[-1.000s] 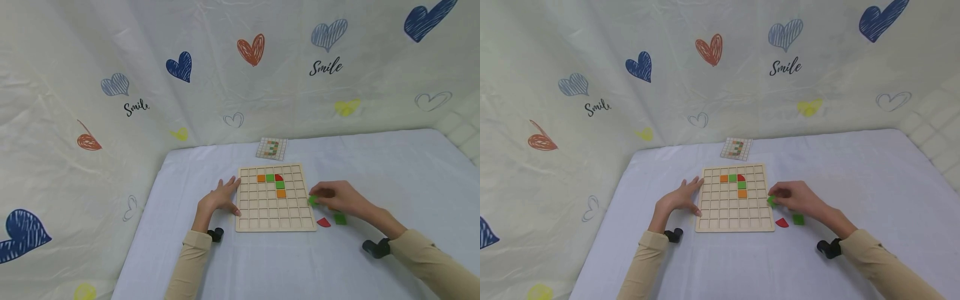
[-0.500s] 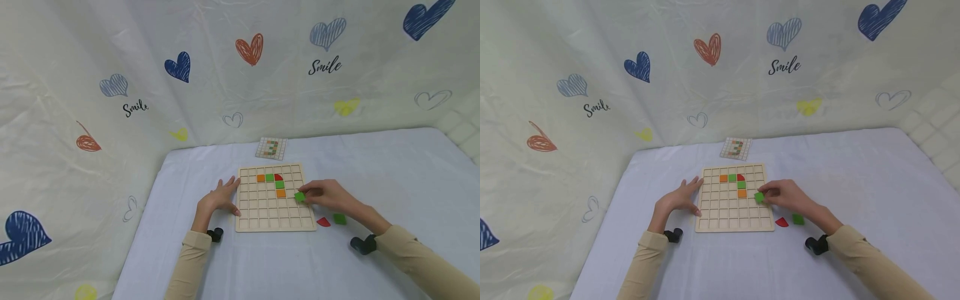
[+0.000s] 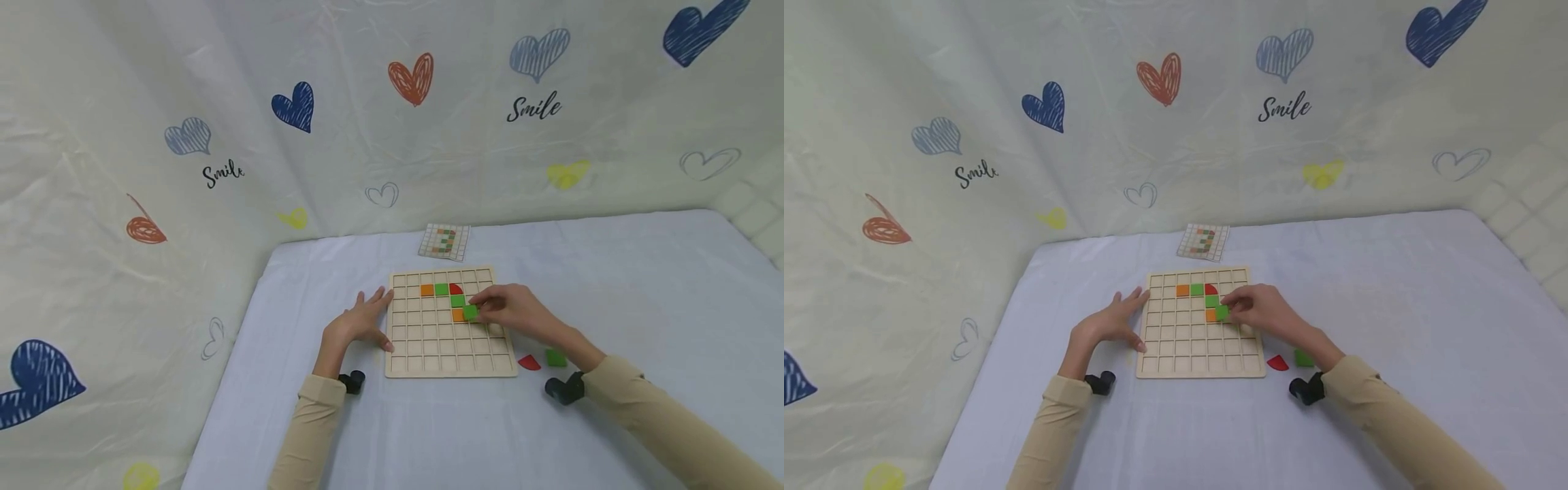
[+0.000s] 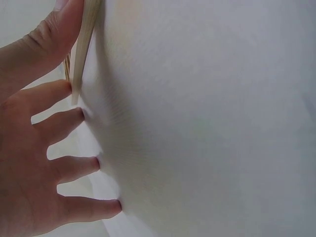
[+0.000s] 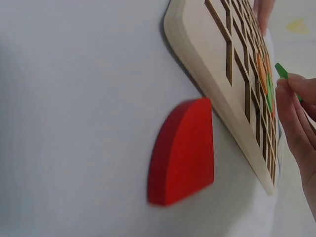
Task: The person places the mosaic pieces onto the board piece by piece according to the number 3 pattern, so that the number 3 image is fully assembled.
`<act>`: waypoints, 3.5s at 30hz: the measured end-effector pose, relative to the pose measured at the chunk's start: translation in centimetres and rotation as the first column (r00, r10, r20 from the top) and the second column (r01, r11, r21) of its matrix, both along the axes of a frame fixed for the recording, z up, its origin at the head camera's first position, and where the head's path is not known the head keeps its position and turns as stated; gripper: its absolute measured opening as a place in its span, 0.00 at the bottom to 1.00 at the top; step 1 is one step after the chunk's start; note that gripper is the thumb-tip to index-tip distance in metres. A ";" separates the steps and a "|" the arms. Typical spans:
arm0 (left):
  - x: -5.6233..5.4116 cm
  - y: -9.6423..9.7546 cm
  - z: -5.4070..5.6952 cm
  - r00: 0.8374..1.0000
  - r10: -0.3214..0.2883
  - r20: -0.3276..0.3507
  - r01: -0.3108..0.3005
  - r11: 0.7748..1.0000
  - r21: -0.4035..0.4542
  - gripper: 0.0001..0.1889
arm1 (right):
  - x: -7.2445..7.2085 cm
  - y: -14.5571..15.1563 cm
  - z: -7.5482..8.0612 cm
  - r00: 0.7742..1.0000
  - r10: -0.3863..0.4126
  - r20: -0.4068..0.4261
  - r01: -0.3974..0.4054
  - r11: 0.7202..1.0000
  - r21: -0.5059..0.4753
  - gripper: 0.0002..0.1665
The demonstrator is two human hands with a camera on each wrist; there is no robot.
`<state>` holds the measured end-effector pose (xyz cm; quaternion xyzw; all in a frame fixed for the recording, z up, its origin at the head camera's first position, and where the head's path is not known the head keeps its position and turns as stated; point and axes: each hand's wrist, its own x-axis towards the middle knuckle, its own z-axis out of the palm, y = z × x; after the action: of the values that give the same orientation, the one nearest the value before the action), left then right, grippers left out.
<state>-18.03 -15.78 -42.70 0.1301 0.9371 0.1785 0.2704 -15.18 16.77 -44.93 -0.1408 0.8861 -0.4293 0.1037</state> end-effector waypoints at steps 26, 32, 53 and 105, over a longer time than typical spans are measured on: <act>-0.2 0.0 0.0 1.000 0.008 0.000 -0.008 1.000 -0.006 0.62 | -2.4 -4.5 -0.6 0.994 0.096 -0.052 -0.093 0.994 0.051 0.15; -0.2 -0.1 0.0 1.000 -0.001 -0.005 0.001 1.000 -0.009 0.62 | -2.5 -5.1 -0.7 0.994 0.092 -0.062 -0.086 0.992 0.089 0.14; -0.2 0.0 0.1 1.000 0.006 0.004 -0.006 1.000 -0.006 0.63 | -2.3 -5.3 -0.7 0.982 0.138 -0.125 -0.116 0.979 0.170 0.12; 0.1 0.1 -0.2 1.000 0.016 0.002 -0.016 1.000 -0.008 0.62 | 4.7 5.2 0.7 0.973 0.067 -0.223 -0.022 0.979 0.202 0.11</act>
<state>-17.95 -15.71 -42.95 0.1212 0.9386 0.1772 0.2702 -10.45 22.01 -44.19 -0.1981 0.9271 -0.3174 0.0242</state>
